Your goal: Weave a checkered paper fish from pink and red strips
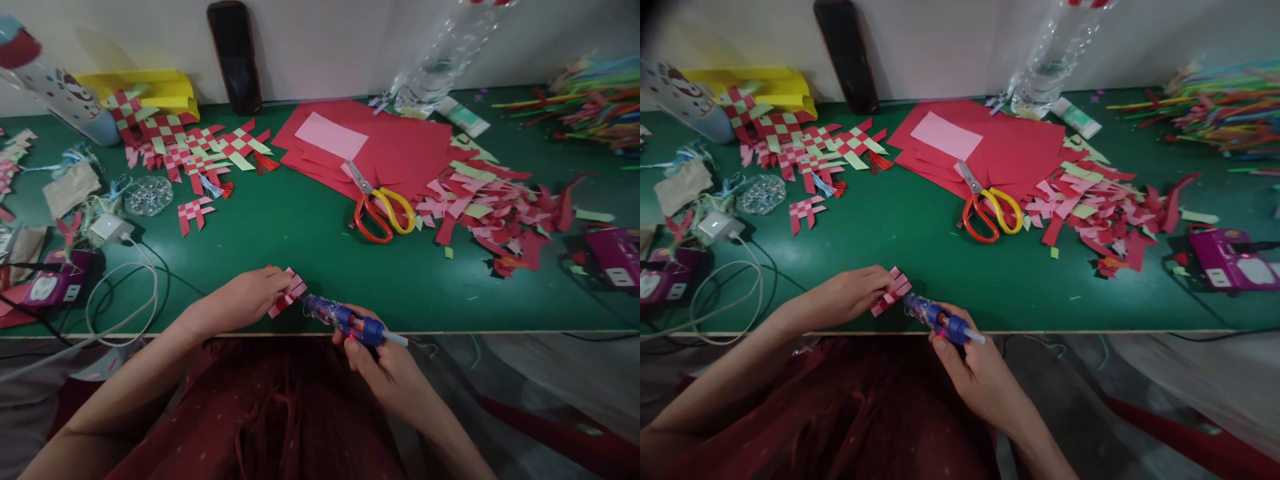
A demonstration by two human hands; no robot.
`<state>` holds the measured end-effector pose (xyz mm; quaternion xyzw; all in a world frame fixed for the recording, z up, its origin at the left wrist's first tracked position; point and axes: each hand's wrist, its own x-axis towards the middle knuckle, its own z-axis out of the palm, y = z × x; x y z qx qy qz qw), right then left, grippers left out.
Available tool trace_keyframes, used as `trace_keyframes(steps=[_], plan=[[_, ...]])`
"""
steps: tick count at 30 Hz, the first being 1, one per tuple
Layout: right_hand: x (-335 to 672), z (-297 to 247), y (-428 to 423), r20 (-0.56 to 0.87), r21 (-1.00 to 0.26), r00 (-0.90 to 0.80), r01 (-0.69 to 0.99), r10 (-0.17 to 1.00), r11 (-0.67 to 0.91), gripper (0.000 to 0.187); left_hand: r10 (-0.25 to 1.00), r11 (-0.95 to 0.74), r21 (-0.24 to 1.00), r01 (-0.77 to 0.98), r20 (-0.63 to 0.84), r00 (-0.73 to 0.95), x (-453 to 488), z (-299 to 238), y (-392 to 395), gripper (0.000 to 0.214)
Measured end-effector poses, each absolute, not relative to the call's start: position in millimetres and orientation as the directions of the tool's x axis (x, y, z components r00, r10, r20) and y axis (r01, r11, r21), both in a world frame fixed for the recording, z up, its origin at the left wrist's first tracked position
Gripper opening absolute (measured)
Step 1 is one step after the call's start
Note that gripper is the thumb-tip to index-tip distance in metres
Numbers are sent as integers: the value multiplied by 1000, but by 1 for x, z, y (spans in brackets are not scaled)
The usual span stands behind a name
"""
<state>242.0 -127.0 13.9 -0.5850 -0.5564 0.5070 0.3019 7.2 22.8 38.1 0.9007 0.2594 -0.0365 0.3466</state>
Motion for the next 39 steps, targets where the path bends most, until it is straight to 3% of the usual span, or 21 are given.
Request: trace_keyframes(steps=[7,23,39], plan=[[237,16,-125,-251,-918,-162,353,954,-182,40,438,-584,659,474,-236,868,1,40,22,22],[233,21,-116,-119,-758,-173,651,978,23,40,446,-550,723,418,-169,879,4,44,23,23],[230,33,-110,-154,-711,-186,703,970,22,40,447,-581,702,411,-147,882,0,40,22,22]])
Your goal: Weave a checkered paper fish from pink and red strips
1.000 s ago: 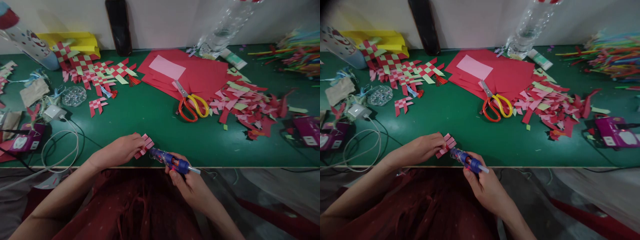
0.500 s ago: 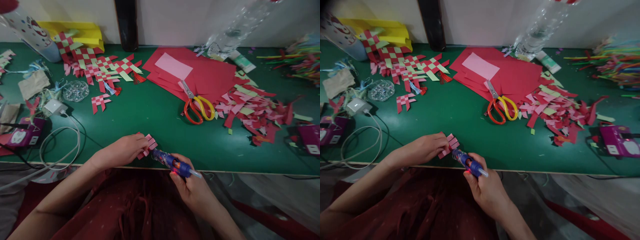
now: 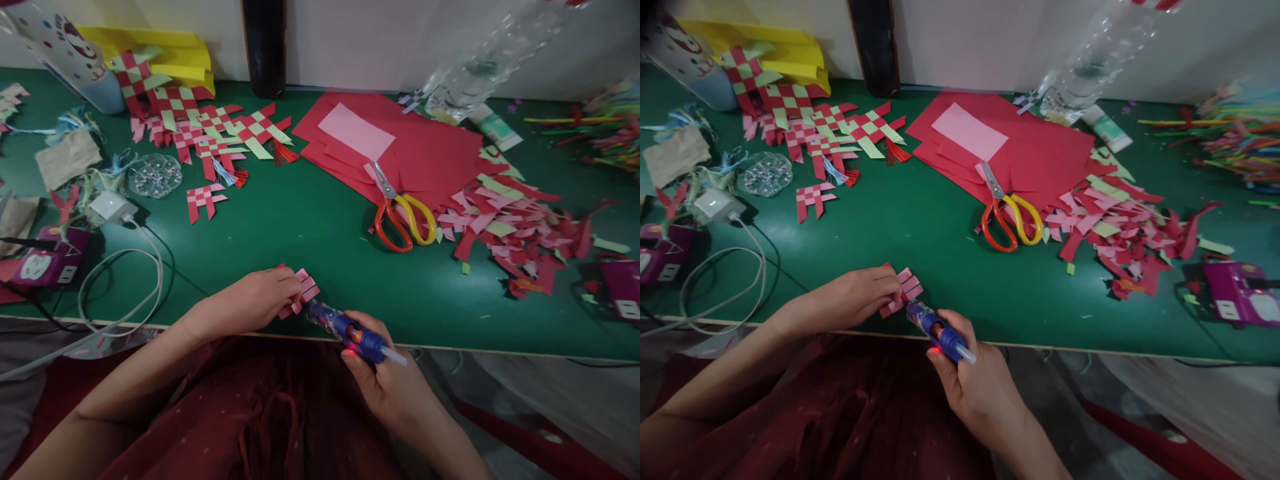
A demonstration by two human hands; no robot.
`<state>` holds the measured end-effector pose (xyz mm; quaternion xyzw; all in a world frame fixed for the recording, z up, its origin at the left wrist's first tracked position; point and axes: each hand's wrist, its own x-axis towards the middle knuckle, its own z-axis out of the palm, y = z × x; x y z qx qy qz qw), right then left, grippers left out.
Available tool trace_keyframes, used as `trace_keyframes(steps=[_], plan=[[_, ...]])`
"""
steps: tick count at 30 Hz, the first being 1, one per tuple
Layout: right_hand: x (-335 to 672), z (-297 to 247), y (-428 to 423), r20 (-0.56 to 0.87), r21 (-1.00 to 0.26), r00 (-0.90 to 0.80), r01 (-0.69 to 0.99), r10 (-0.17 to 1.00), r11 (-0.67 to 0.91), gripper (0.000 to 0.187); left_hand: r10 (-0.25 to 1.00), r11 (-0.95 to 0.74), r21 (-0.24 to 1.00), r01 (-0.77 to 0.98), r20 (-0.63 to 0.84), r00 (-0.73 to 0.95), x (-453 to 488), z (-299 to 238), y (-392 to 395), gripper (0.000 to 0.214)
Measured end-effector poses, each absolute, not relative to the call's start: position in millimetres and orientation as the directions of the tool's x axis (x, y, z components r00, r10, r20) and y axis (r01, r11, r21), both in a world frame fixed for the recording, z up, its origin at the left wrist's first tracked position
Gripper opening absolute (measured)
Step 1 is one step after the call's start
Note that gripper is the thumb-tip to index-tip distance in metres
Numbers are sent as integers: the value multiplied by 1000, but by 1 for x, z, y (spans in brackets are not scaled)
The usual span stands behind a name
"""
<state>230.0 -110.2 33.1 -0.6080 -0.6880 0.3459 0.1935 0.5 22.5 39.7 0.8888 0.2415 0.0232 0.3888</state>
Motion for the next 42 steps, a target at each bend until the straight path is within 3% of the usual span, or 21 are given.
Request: trace_keyframes(steps=[42], plan=[[229,29,-114,-52,-600,-171,793,984,106,31,446,-577,709,405,-143,884,1,40,24,22]])
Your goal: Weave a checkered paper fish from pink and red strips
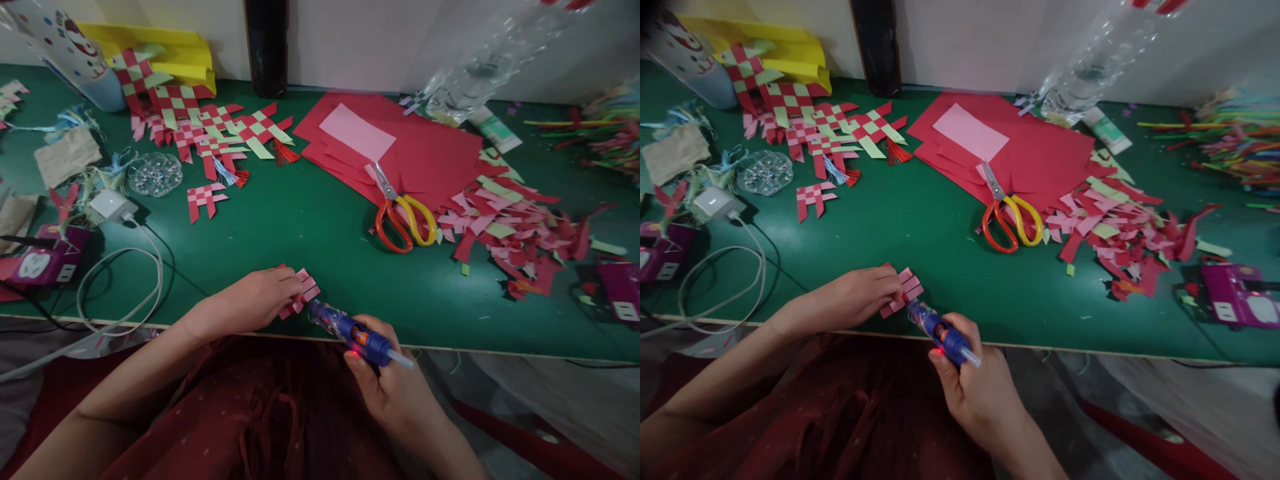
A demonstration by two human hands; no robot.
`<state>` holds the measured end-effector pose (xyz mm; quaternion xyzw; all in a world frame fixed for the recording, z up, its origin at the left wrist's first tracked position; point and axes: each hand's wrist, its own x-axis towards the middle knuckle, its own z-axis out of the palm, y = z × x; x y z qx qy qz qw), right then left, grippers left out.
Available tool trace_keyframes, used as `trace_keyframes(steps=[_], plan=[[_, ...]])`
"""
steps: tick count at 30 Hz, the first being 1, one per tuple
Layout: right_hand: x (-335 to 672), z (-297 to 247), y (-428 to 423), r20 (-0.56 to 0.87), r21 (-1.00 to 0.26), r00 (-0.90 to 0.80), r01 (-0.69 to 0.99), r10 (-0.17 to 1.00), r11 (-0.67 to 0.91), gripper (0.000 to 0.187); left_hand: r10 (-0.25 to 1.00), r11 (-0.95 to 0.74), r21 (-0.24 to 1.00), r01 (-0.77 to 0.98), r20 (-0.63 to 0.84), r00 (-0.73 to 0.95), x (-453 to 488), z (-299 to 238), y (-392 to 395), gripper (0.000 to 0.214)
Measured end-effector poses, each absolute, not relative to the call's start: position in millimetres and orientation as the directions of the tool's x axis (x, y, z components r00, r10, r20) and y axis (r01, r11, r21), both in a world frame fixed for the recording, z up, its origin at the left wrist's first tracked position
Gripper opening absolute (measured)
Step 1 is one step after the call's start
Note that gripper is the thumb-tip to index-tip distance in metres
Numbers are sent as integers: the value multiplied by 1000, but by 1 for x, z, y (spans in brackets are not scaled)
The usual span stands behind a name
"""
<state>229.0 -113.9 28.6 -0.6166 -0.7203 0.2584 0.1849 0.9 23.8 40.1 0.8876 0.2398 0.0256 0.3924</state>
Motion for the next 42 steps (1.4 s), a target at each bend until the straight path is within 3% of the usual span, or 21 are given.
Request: trace_keyframes(steps=[11,17,22,42], plan=[[229,38,-112,-132,-652,-185,756,974,55,32,440,-586,707,395,-132,888,2,39,23,23],[228,33,-113,-45,-577,-148,811,988,95,30,446,-589,703,399,-128,886,1,38,23,22],[227,34,-113,63,-585,-130,799,990,142,28,454,-575,718,392,-119,883,0,37,23,23],[227,37,-113,-28,-599,-156,793,987,108,28,444,-605,701,376,-96,891,0,38,23,22]])
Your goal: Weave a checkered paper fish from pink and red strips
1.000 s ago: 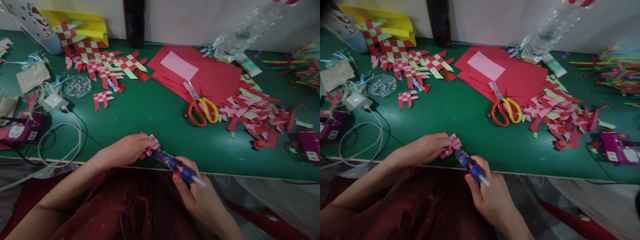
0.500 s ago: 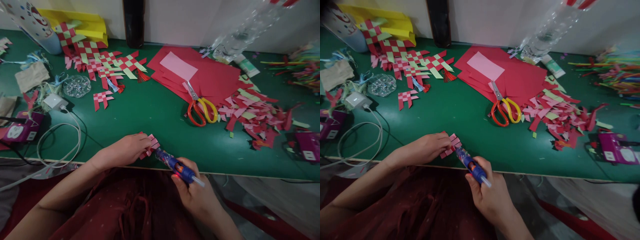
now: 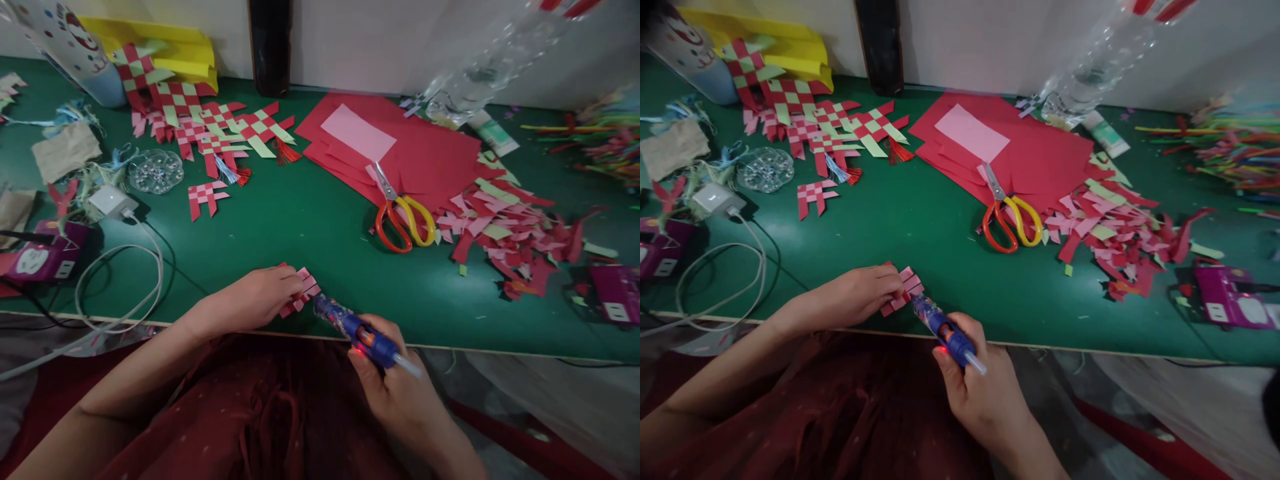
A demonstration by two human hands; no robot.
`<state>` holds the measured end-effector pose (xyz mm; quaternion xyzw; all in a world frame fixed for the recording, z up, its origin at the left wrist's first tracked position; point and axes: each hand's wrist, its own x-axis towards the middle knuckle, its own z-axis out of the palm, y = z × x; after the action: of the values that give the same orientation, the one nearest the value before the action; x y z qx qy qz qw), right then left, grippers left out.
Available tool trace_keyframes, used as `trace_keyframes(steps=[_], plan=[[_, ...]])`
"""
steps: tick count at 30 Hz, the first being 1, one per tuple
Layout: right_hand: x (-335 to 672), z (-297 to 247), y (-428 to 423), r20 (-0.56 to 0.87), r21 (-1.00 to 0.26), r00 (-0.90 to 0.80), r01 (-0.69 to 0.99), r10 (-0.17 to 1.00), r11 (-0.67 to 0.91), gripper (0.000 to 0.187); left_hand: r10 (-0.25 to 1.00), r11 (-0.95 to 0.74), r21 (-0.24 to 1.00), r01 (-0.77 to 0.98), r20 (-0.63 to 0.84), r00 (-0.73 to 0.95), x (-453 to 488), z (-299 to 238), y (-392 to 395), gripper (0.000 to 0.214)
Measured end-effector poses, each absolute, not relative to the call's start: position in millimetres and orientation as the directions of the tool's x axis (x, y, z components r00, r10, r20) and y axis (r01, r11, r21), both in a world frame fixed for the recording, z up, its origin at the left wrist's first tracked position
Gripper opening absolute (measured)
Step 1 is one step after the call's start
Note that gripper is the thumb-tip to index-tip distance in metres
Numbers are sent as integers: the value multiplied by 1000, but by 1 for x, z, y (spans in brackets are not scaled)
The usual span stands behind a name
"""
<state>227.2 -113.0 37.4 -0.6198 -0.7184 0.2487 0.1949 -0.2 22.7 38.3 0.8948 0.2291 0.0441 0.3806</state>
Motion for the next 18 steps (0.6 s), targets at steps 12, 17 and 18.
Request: trace_keyframes(steps=[12,17,18], plan=[[222,34,-113,-15,-548,-158,827,987,124,30,449,-595,708,382,-102,888,0,36,23,24],[225,32,-114,-75,-607,-128,793,989,57,33,455,-601,696,393,-105,884,0,36,22,22],[227,33,-114,-100,-640,-122,768,987,30,36,456,-602,694,396,-108,883,0,36,22,21]])
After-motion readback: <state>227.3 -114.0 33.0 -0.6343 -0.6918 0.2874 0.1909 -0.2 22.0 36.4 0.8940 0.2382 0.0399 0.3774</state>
